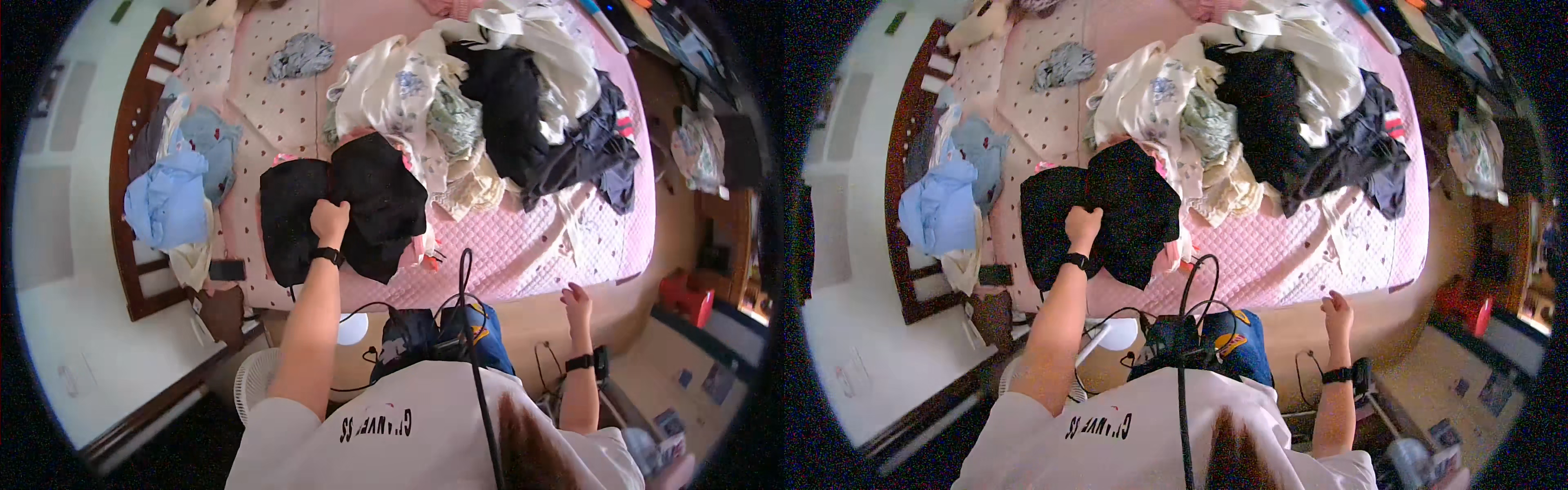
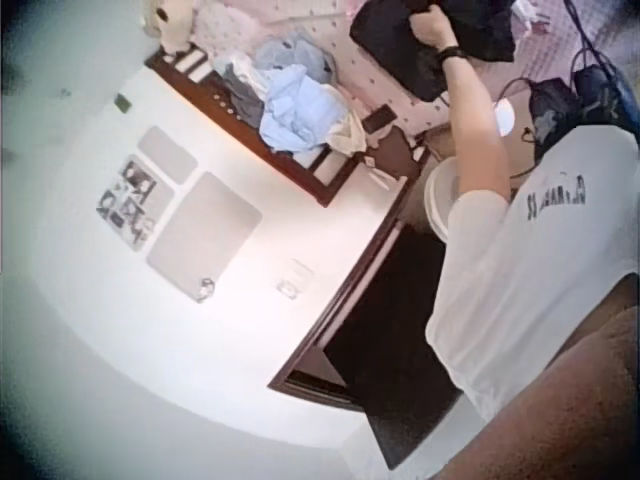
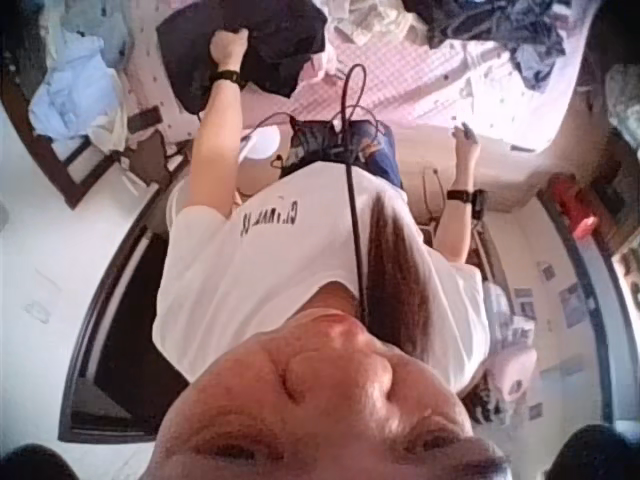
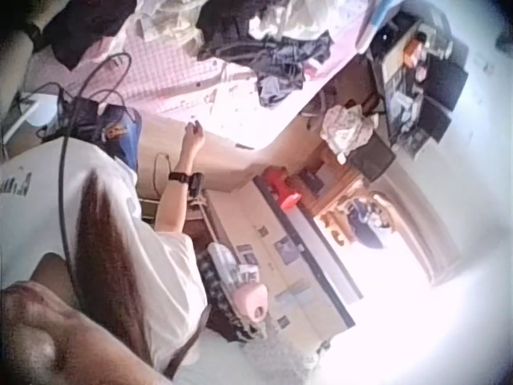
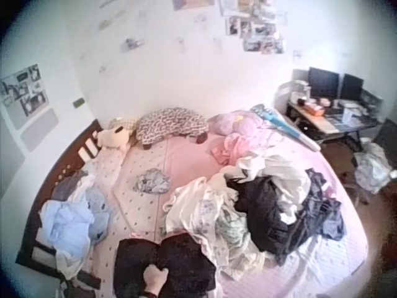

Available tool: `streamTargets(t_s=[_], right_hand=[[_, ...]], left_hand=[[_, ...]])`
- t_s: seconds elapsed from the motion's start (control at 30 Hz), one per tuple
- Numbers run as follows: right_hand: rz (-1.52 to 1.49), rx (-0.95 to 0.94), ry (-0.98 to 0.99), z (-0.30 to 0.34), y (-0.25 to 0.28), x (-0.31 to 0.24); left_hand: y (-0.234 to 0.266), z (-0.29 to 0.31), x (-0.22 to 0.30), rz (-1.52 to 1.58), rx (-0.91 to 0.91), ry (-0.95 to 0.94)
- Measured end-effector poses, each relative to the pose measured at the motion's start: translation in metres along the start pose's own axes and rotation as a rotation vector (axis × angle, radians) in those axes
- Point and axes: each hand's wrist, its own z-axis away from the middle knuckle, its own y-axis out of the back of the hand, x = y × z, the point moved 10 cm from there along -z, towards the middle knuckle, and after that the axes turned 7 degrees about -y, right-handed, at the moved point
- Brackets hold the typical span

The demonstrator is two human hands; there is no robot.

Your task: Sorting through and folding a pile of clothes on a bed.

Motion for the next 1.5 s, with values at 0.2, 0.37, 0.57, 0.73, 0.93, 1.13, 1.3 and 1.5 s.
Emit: streamTargets(t_s=[0.2,0.37,0.57,0.73,0.93,1.13,1.3,1.5], right_hand=[[0.047,0.043,-0.092,0.100,0.028,0.111],[0.124,0.053,-0.233,0.191,0.054,0.175],[-0.267,0.325,-0.472,0.273,0.090,0.326],[-0.500,0.305,-0.662,0.316,0.042,0.447],[-1.001,0.169,-0.906,0.326,-0.005,0.525],[-1.001,0.430,-0.882,0.290,0.117,0.556],[-1.094,0.657,-0.786,0.233,0.196,0.608],[-1.058,0.667,-0.700,0.178,0.270,0.607]], left_hand=[[-0.016,0.004,0.003,0.858,-0.362,0.011],[0.013,0.005,-0.033,1.275,-0.421,0.143],[0.130,0.061,0.025,1.173,-0.283,0.111],[0.170,0.119,0.094,1.213,-0.251,0.091],[0.203,0.208,0.218,1.302,-0.132,-0.087],[0.202,0.315,0.384,1.383,-0.192,-0.314],[0.141,0.379,0.518,1.357,-0.525,-0.328],[0.062,0.447,0.687,1.283,-0.804,-0.471]])
